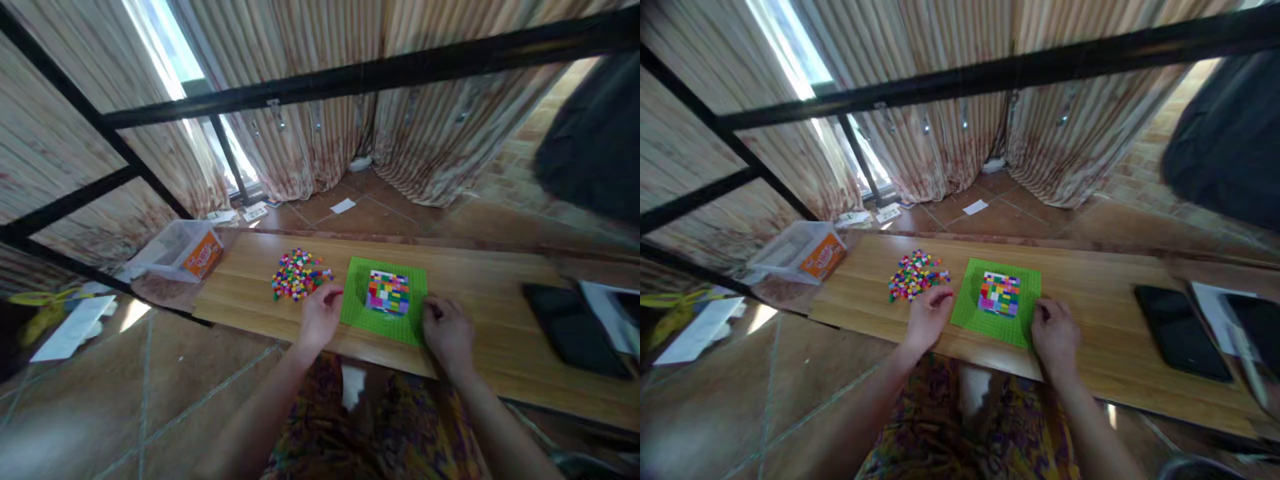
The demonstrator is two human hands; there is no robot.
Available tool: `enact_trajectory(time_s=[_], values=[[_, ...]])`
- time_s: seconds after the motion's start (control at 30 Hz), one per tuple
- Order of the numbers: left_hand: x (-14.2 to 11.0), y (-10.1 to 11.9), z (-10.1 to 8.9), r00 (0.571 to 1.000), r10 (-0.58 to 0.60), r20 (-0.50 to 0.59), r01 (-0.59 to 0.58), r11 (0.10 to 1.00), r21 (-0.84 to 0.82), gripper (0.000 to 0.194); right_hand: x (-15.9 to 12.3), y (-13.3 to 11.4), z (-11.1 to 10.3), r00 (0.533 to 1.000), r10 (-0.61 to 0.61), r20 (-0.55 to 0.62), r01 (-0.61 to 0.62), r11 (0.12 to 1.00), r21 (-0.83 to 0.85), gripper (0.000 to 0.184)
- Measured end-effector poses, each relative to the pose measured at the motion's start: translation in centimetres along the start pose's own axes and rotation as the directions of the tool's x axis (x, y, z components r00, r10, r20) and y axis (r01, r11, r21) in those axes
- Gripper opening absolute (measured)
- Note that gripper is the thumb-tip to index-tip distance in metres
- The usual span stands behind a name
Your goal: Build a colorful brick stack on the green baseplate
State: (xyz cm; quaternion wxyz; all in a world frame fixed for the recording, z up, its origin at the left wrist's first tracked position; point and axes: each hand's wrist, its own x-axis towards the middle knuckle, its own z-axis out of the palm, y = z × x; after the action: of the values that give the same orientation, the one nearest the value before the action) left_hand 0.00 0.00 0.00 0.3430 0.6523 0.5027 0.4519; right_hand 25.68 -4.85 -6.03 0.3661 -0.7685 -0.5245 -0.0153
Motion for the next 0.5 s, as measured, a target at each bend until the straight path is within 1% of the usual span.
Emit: enact_trajectory(time_s=[0.1,0.17,0.23,0.4,0.5], values=[[0.6,0.4,1.8,0.999,0.007,0.039,-0.007,1.0,-0.002,0.016,-0.1,-0.7,0.0,1.0,0.006,0.016,-0.007,1.0,0.006,0.036],[0.9,0.5,2.6,0.998,0.009,0.064,-0.009,1.0,-0.002,0.015,-0.2,-1.1,0.1,1.0,0.014,0.025,-0.015,1.0,0.013,0.036],[0.9,0.5,2.9,0.997,0.009,0.079,-0.009,1.0,0.001,0.015,-0.3,-1.4,0.2,0.999,0.023,0.026,-0.024,0.999,0.024,0.035],[0.6,-0.1,3.3,0.998,-0.003,0.065,0.003,1.0,0.006,0.013,-0.6,-1.8,0.3,1.0,0.019,0.017,-0.019,0.999,0.036,0.033],[0.3,-0.5,3.7,0.999,-0.018,0.046,0.016,0.999,0.036,0.012,-0.7,-1.9,0.4,1.0,0.023,0.016,-0.024,0.999,0.037,0.033]])
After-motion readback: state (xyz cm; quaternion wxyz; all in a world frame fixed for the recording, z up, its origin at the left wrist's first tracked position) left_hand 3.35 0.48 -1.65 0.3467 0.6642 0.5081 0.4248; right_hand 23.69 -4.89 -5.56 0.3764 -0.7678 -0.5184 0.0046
